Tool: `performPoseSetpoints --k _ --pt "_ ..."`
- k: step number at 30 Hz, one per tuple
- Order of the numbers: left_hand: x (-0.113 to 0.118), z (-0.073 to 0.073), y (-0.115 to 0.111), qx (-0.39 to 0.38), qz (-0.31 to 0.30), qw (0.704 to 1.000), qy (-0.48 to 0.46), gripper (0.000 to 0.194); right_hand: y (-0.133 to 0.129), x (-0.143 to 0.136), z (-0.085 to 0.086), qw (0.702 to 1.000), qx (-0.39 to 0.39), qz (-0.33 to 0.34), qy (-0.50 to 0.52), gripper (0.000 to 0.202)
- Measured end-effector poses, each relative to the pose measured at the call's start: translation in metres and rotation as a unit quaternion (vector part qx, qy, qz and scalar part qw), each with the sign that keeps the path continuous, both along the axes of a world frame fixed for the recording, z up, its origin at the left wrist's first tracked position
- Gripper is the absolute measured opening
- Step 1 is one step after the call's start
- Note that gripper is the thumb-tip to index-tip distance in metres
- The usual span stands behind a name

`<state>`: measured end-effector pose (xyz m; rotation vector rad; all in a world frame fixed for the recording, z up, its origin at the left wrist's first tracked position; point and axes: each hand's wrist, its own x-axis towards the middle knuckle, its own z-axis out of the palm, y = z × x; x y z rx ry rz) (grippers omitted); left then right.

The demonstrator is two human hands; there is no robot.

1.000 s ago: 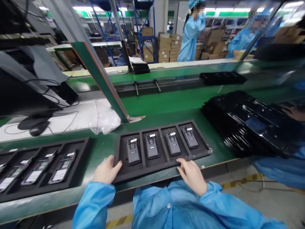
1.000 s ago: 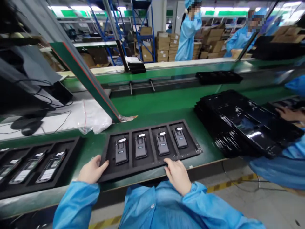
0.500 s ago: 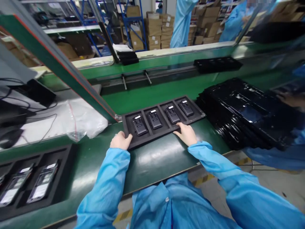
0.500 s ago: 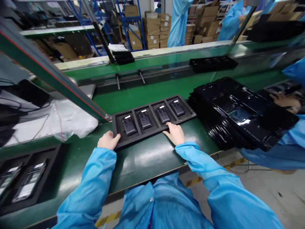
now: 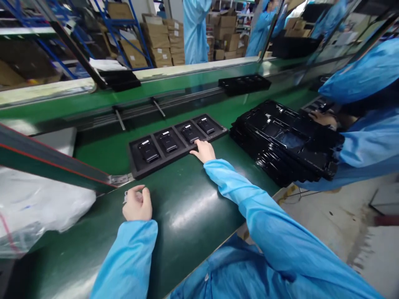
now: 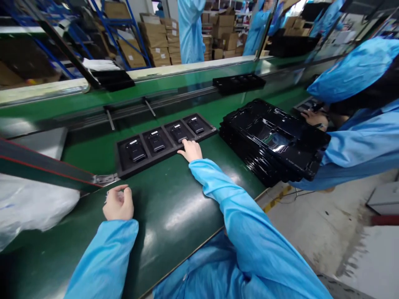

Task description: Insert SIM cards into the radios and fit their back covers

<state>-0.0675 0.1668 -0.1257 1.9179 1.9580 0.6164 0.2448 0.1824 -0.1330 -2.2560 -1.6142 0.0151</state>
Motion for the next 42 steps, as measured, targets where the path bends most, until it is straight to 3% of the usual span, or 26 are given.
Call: performPoseSetpoints --k 7,12,16,20,23,25,28,31,34,38,40,42 --pt "-0.003 -0.007 0.008 0.010 -0.007 1.000 -0.018 0.035 0.050 0.002 0.010 0.999 -0.021 -0.046 0.004 0.049" --pt "-0.002 -0.007 0.009 0.010 -0.020 1.000 -0.004 0.033 0.059 0.002 0.028 0.996 -0.050 -0.066 0.032 0.048" --pt "-0.001 -0.005 0.006 0.013 -0.049 0.999 0.010 0.034 0.020 -0.004 0.061 0.997 -0.040 -0.048 0.038 0.058" --pt "0.001 -0.007 0.001 0.017 -0.120 0.992 0.018 0.031 -0.070 0.004 0.111 0.998 0.034 -0.033 -0.030 0.050" --pt "0.002 -0.008 -0.004 0.024 -0.189 0.982 0.016 0.027 -0.134 0.031 0.142 0.988 0.055 -0.102 -0.104 0.049" --pt "0.002 -0.008 -0.006 0.031 -0.226 0.974 0.012 0.025 -0.161 0.053 0.149 0.963 0.007 -0.185 -0.199 0.056" --pt "0.000 -0.008 -0.007 0.041 -0.259 0.965 0.004 0.024 -0.177 0.081 0.145 0.939 -0.044 -0.238 -0.245 0.057" --pt "-0.002 -0.010 -0.006 0.046 -0.280 0.959 -0.003 0.023 -0.179 0.096 0.142 0.935 -0.071 -0.236 -0.254 0.040" --pt "-0.004 -0.012 -0.006 0.049 -0.300 0.953 -0.009 0.021 -0.180 0.101 0.152 0.930 -0.092 -0.230 -0.271 0.025" --pt "-0.006 -0.014 -0.005 0.046 -0.319 0.946 -0.022 0.020 -0.183 0.105 0.167 0.920 -0.123 -0.247 -0.277 0.038" --pt "-0.008 -0.014 -0.004 0.044 -0.321 0.945 -0.035 0.021 -0.185 0.104 0.165 0.914 -0.150 -0.266 -0.266 0.049" --pt "-0.010 -0.016 -0.003 0.041 -0.321 0.945 -0.050 0.022 -0.187 0.102 0.158 0.908 -0.176 -0.282 -0.255 0.046"
